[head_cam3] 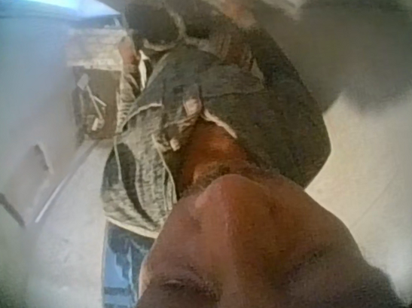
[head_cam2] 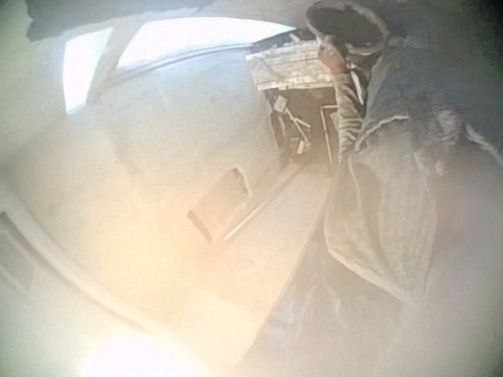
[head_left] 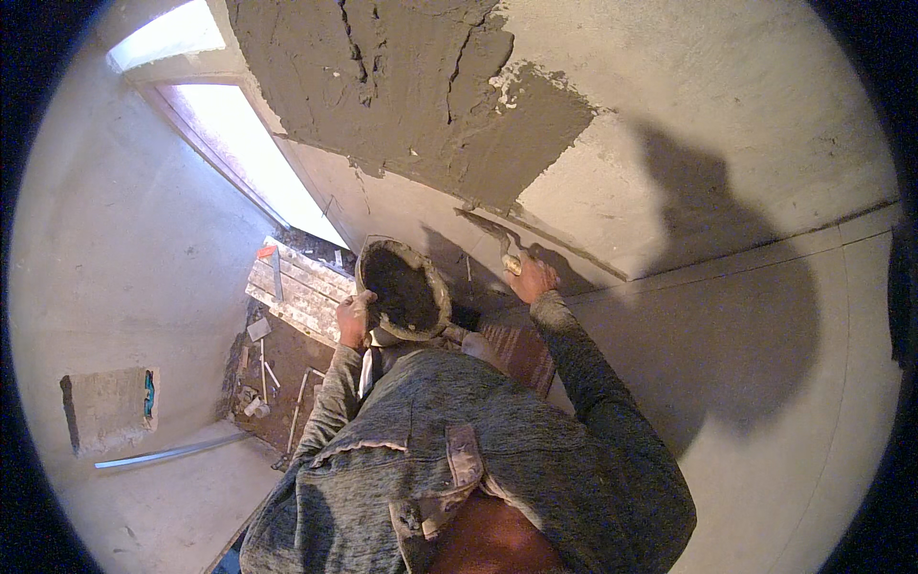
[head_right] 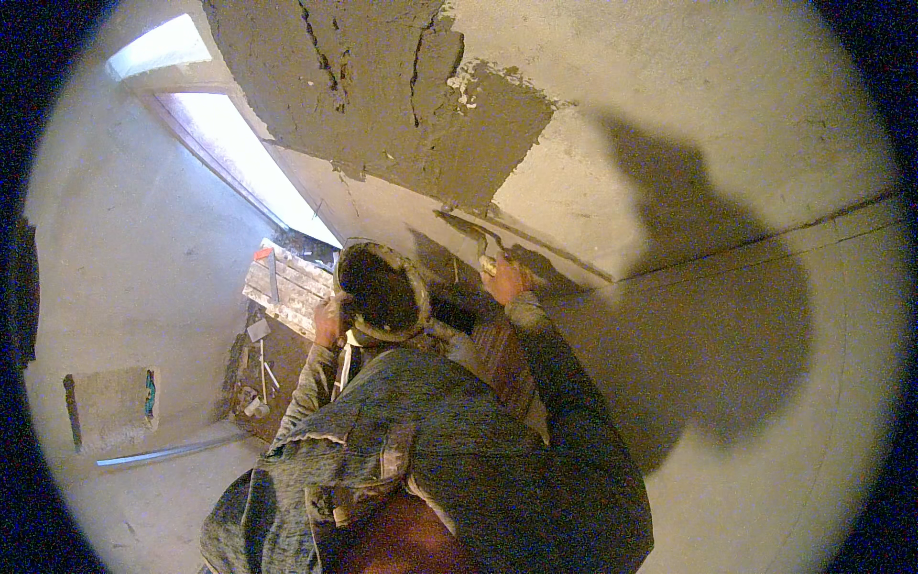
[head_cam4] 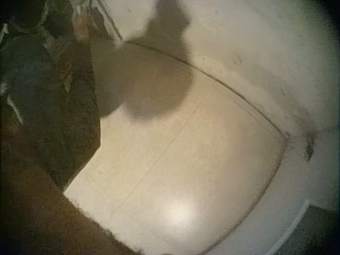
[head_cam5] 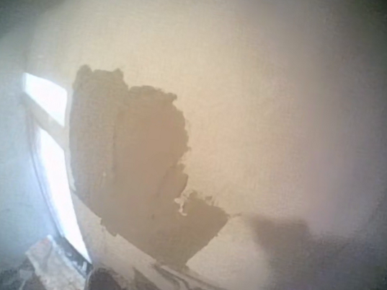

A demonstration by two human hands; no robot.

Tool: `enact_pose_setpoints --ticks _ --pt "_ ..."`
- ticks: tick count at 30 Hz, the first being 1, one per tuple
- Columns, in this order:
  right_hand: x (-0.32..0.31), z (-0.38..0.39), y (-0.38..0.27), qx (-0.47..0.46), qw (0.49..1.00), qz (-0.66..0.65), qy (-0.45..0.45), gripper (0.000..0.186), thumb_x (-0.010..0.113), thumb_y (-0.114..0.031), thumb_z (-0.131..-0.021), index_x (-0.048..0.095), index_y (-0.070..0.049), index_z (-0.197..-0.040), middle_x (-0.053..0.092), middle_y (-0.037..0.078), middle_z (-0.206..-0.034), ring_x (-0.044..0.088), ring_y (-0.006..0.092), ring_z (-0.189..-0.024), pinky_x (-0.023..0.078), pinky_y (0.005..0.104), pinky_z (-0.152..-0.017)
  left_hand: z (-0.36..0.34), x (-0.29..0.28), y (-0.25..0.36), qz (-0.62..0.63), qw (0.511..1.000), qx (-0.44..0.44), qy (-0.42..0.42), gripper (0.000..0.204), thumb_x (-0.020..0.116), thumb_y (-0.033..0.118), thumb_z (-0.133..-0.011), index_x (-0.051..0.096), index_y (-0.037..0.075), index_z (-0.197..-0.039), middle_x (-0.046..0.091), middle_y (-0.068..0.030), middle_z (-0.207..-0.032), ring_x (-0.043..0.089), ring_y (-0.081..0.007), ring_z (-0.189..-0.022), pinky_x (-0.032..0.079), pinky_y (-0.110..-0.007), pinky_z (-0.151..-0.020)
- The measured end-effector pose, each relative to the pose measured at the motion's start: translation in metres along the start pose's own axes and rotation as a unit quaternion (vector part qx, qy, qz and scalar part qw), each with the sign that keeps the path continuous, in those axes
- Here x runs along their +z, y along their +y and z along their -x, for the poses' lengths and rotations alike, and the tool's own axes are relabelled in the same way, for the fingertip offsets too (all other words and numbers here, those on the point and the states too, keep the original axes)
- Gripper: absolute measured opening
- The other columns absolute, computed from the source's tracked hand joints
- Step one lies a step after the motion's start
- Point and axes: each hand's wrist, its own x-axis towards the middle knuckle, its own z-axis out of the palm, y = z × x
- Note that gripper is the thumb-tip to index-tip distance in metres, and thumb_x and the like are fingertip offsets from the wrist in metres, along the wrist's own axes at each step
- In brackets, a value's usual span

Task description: The person patches a section of a concrete wall using a trowel to apply wet cement from a bucket.

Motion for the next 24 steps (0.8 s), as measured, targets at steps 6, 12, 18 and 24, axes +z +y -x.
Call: enact_pose_setpoints --ticks 6,12,18,24 --pt "0.002 -0.011 0.007 -0.027 0.999 -0.012 0.035 0.057 0.067 -0.039 -0.077 0.052 -0.007 -0.121 0.064 0.023 -0.100 0.060 0.0422 -0.095 0.045 0.0516 -0.084 0.012 0.002 0.012 0.057 0.998 -0.018 -0.012 0.022 0.069 0.019 -0.077 0.065 -0.001 -0.070 0.061 -0.0039 -0.063 0.054 -0.0114 -0.050 0.043 -0.026 -0.047" --pt "-0.021 -0.026 0.005 -0.084 0.994 -0.054 0.046 0.057 0.069 -0.040 -0.076 0.054 -0.005 -0.118 0.064 0.022 -0.102 0.060 0.0404 -0.097 0.044 0.0516 -0.085 0.010 0.002 0.013 0.035 0.999 -0.008 0.004 0.020 0.068 0.017 -0.078 0.064 0.000 -0.069 0.060 -0.0036 -0.062 0.052 -0.0116 -0.047 0.041 -0.026 -0.045" --pt "-0.030 -0.032 0.005 -0.098 0.993 -0.032 0.056 0.058 0.067 -0.043 -0.076 0.056 -0.005 -0.117 0.064 0.021 -0.102 0.060 0.0401 -0.096 0.044 0.0516 -0.084 0.018 0.009 0.026 0.029 1.000 0.000 -0.007 0.021 0.068 0.017 -0.078 0.064 -0.001 -0.070 0.061 -0.0041 -0.064 0.055 -0.0125 -0.052 0.044 -0.027 -0.049" --pt "-0.075 -0.024 -0.014 -0.063 0.996 -0.036 0.043 0.047 0.068 -0.042 -0.075 0.059 -0.007 -0.106 0.065 0.020 -0.094 0.060 0.0411 -0.094 0.045 0.0508 -0.082 0.001 0.004 0.005 0.036 0.999 0.015 -0.017 0.022 0.067 0.019 -0.080 0.065 -0.002 -0.072 0.063 -0.0060 -0.066 0.057 -0.0130 -0.053 0.045 -0.027 -0.050"
